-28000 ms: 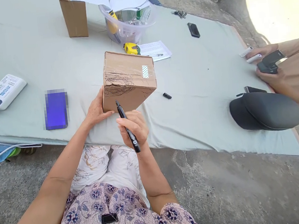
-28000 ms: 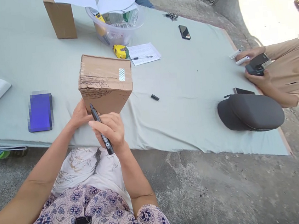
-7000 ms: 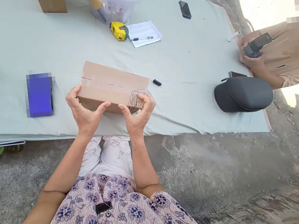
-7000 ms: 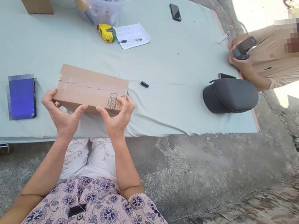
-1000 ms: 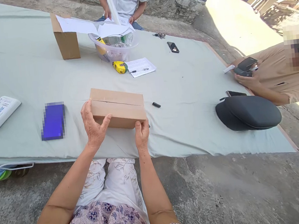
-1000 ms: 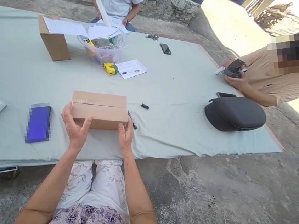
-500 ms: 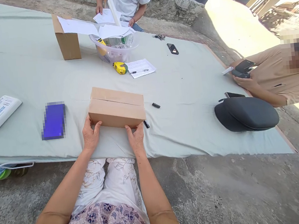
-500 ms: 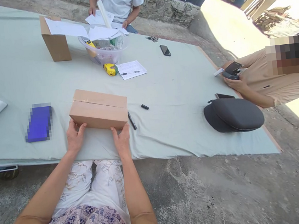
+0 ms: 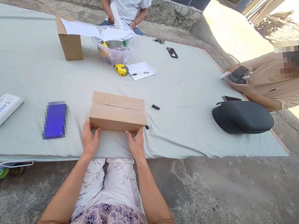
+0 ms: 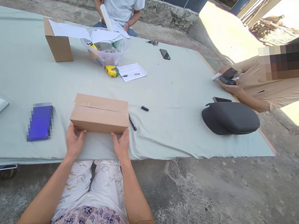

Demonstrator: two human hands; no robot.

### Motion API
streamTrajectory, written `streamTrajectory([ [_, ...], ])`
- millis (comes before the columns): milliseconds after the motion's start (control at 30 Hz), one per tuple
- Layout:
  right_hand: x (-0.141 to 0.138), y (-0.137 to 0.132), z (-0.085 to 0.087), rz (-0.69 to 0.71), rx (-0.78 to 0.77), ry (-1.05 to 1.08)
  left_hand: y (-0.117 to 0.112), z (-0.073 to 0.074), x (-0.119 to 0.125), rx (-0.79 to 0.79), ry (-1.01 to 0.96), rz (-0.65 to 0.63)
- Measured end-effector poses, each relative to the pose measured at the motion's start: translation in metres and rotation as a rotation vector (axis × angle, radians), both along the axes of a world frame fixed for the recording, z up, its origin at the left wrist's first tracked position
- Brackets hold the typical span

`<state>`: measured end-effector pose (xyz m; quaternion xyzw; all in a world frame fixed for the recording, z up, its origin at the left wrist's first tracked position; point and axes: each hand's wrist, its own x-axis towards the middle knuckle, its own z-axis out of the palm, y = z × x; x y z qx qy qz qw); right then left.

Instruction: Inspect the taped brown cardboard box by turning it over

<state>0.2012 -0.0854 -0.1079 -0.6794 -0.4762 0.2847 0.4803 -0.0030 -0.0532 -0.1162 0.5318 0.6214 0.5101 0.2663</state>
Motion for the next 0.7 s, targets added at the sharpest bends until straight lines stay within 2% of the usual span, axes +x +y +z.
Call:
streamTrajectory([
  [100, 0.0, -0.013, 0.011, 0.005, -0.028, 0.012, -0.018, 0.009, 0.003, -0.007, -0.055, 0.049],
  [200, 0.0, -0.02, 0.032, -0.007, -0.018, 0.012, -0.032, 0.026, 0.005, 0.044, -0.04, 0.092],
  [367, 0.003, -0.016, 0.061, -0.065, 0.091, 0.048, -0.033, 0.05, 0.006, 0.209, 0.024, 0.156],
  [467, 0.003, -0.006, 0.061, -0.07, 0.148, 0.005, -0.023, 0.051, 0.008, 0.192, 0.025, 0.099],
  [567, 0.001, 0.002, 0.049, -0.056, 0.154, -0.047, -0.015, 0.045, 0.011, 0.134, 0.053, 0.059],
  [700, -0.003, 0.007, 0.036, -0.075, 0.123, -0.033, -0.012, 0.037, 0.015, 0.153, 0.102, 0.059],
])
